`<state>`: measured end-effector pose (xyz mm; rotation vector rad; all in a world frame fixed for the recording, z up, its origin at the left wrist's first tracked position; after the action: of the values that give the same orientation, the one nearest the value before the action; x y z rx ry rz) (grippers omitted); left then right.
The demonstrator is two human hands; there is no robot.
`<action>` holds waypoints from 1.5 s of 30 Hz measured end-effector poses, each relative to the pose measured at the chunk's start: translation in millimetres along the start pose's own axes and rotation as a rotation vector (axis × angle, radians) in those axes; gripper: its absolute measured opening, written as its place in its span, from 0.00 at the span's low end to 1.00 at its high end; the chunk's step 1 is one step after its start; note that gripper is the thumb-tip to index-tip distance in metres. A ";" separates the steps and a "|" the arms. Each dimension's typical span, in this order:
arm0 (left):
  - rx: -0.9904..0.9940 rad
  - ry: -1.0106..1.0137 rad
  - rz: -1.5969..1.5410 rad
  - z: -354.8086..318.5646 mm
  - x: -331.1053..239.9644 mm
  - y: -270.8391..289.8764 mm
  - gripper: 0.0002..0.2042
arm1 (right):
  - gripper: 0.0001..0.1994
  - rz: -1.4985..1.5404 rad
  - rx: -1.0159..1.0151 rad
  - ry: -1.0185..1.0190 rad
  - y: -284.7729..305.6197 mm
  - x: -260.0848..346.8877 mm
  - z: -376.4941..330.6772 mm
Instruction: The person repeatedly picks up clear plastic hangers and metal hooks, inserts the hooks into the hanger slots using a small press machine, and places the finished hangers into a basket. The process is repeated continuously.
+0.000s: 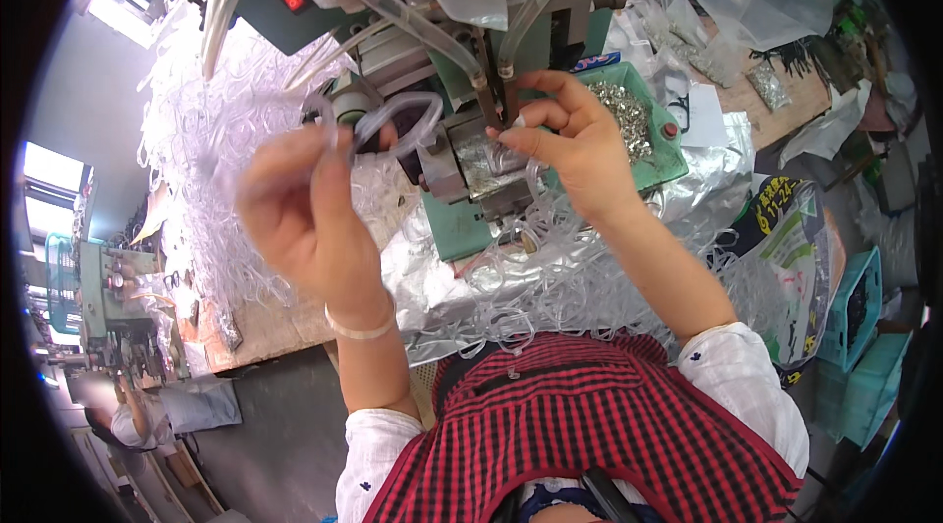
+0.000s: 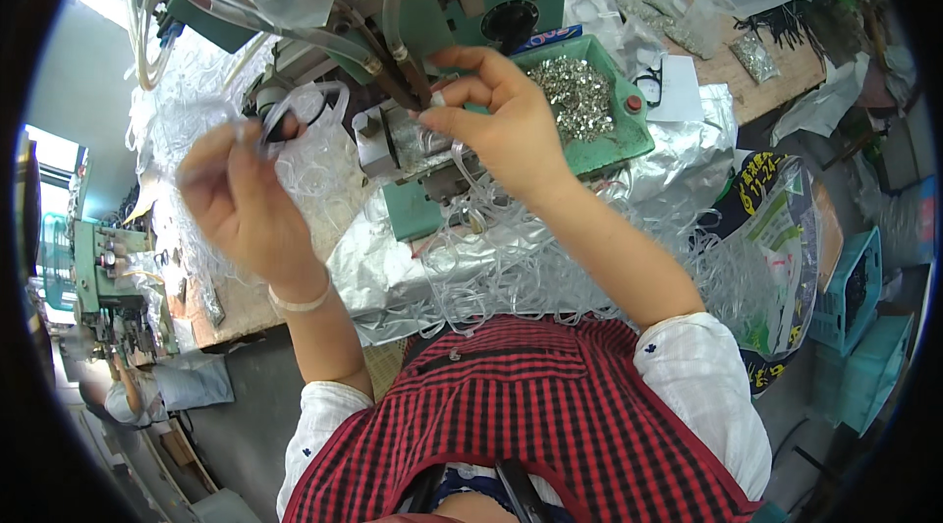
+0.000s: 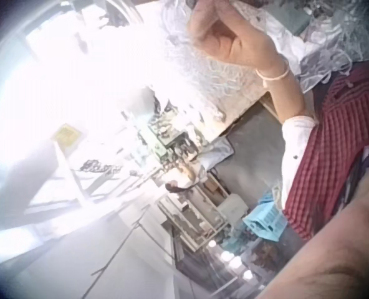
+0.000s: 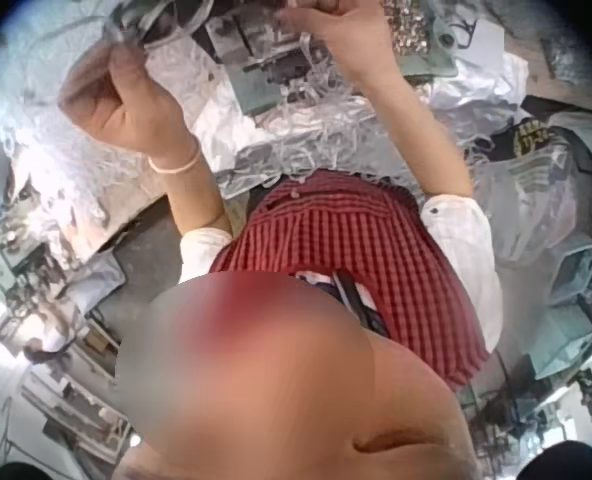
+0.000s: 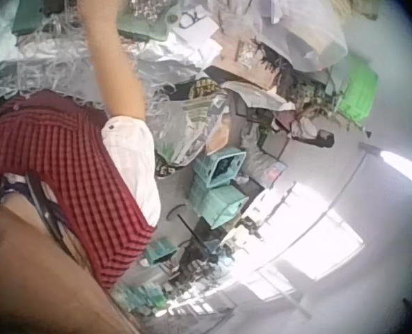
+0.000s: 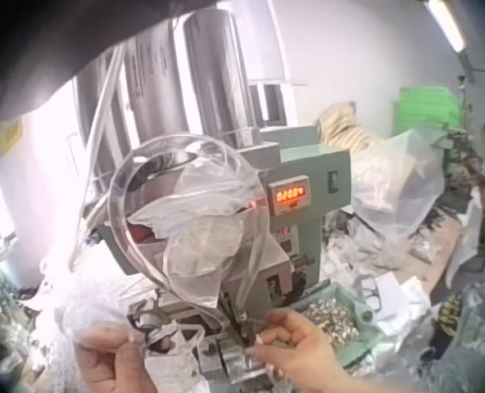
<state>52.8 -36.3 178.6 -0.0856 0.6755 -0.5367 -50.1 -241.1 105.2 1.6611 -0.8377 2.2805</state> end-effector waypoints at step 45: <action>1.490 0.814 0.361 -349.1 46.6 -161.5 0.55 | 0.12 -1.033 -0.077 0.182 141.1 7.3 3.1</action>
<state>-203.7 -165.5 -81.5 1.6949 0.8864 -0.6026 -116.6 -359.6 66.7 1.3354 0.0294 1.5794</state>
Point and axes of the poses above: each hand's wrist, its own z-axis towards the middle knuckle, its own y-axis out of the back of the hand, x = y × z, the point moved 4 cm from there along z, towards the middle knuckle, and after that the axes turned 2 degrees about -x, right-handed, at the moved point
